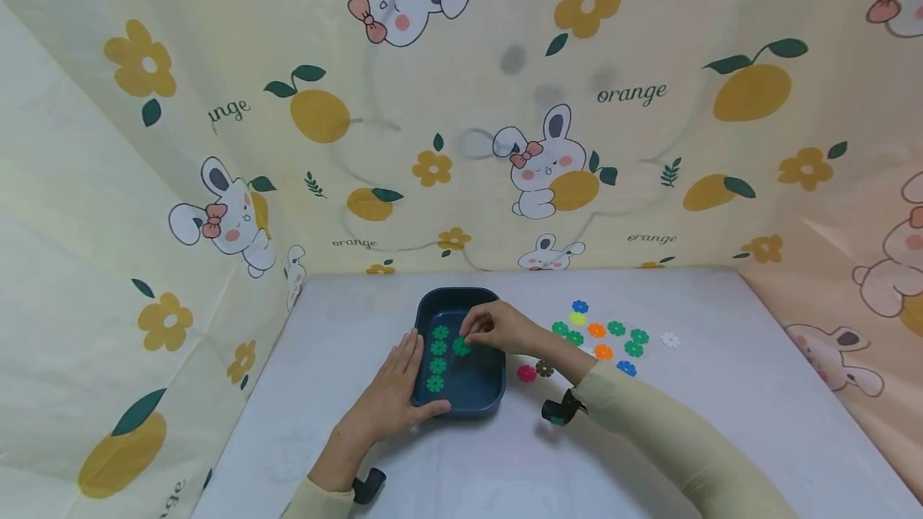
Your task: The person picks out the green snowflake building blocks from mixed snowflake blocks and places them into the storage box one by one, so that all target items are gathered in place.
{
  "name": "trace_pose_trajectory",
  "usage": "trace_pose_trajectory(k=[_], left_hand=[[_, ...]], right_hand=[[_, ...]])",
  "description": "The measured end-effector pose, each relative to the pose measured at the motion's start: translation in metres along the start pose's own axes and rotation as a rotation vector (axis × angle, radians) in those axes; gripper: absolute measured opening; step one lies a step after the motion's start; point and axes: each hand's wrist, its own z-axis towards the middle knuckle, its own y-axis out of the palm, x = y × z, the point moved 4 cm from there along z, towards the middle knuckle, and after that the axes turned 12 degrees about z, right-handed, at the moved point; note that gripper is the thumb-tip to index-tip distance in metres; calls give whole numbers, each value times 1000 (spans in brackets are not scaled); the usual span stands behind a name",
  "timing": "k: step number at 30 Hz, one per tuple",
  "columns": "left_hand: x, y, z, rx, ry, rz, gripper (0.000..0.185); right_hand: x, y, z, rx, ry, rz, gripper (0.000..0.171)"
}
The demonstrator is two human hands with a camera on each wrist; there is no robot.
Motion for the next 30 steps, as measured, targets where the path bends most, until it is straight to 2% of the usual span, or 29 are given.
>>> trace_pose_trajectory(k=[8,23,30], left_hand=[[0,-1,-1,3,16,1,121],[1,-2,-1,-2,13,13,121],[2,-3,-1,-6,8,8,120]], right_hand=[[6,15,9,-67,23,-62,3],[12,35,26,-298,88,-84,6],[17,40,31,-315,124,-134,5]])
